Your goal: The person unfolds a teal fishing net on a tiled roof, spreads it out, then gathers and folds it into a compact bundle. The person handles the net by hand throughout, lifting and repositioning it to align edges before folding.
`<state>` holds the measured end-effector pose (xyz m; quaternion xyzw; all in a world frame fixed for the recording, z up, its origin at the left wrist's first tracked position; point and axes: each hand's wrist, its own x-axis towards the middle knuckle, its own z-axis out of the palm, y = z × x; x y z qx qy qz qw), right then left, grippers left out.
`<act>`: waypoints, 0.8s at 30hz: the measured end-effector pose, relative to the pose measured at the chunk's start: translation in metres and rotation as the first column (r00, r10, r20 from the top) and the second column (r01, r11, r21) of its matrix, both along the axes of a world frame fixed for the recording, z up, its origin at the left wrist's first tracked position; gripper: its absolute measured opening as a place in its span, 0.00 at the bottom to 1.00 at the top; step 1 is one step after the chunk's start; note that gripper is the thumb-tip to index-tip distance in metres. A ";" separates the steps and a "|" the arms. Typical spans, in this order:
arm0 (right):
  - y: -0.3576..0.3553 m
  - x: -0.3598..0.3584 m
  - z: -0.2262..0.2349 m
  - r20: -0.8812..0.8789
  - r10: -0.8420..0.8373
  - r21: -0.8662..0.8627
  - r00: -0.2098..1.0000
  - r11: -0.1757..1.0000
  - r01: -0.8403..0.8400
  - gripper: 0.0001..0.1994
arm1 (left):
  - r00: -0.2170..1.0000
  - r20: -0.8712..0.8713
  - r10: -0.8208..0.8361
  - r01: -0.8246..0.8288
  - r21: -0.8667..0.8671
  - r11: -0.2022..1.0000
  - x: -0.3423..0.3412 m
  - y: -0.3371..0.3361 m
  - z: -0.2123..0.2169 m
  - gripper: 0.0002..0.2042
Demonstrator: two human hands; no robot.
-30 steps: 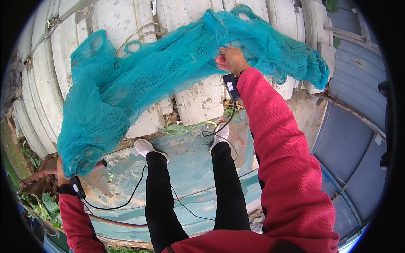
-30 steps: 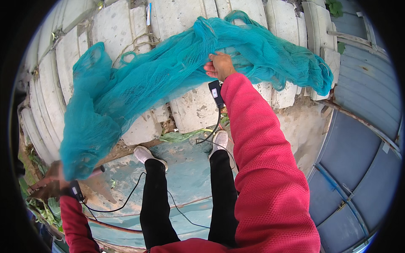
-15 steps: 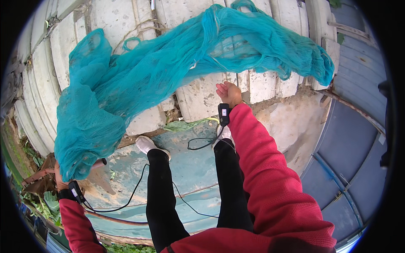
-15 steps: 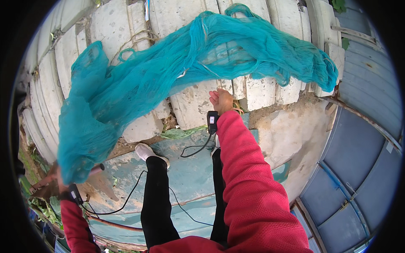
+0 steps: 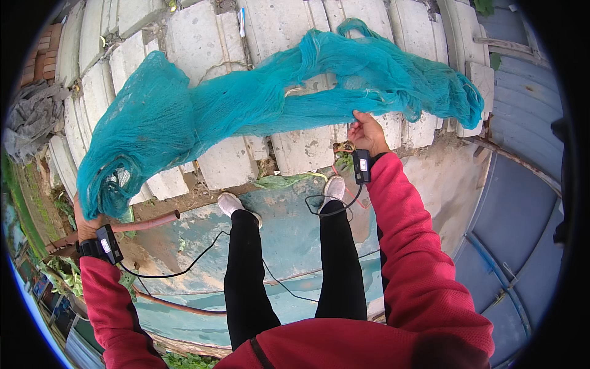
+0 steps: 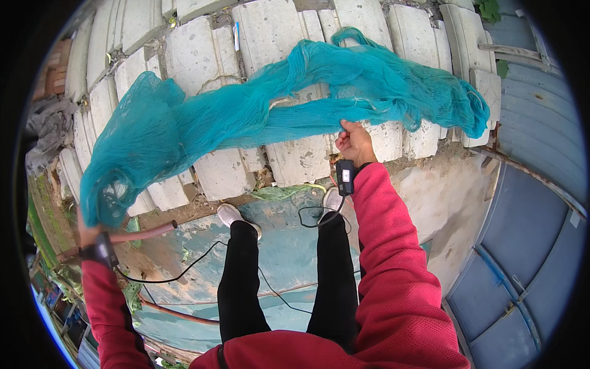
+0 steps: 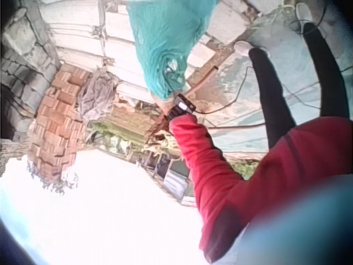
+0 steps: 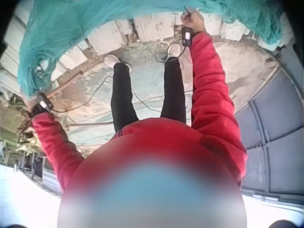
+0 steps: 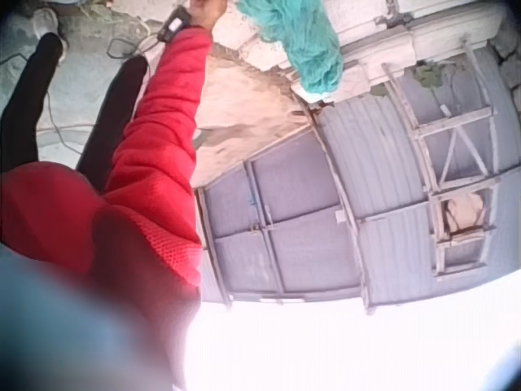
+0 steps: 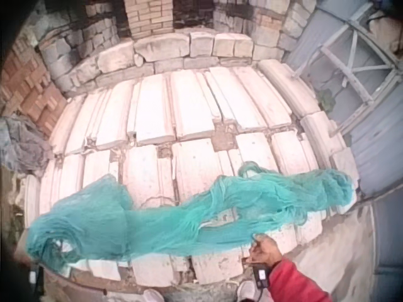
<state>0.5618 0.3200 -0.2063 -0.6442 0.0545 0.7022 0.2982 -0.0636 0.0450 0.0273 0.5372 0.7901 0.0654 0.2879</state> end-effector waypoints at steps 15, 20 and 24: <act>0.051 0.074 0.309 -0.218 0.148 0.447 0.965 0.894 -0.036 0.07 | 0.783 -0.607 -0.133 0.478 0.452 0.753 0.092 0.158 0.382 0.13; 0.022 0.097 0.356 -0.139 0.278 0.559 0.951 0.814 -0.156 0.09 | 0.757 -0.651 -0.060 0.375 0.357 0.855 0.122 0.174 0.474 0.15; -0.004 0.102 0.376 -0.099 0.437 0.555 0.894 0.770 -0.315 0.09 | 0.666 -0.744 -0.048 0.439 0.340 0.831 0.159 0.178 0.528 0.16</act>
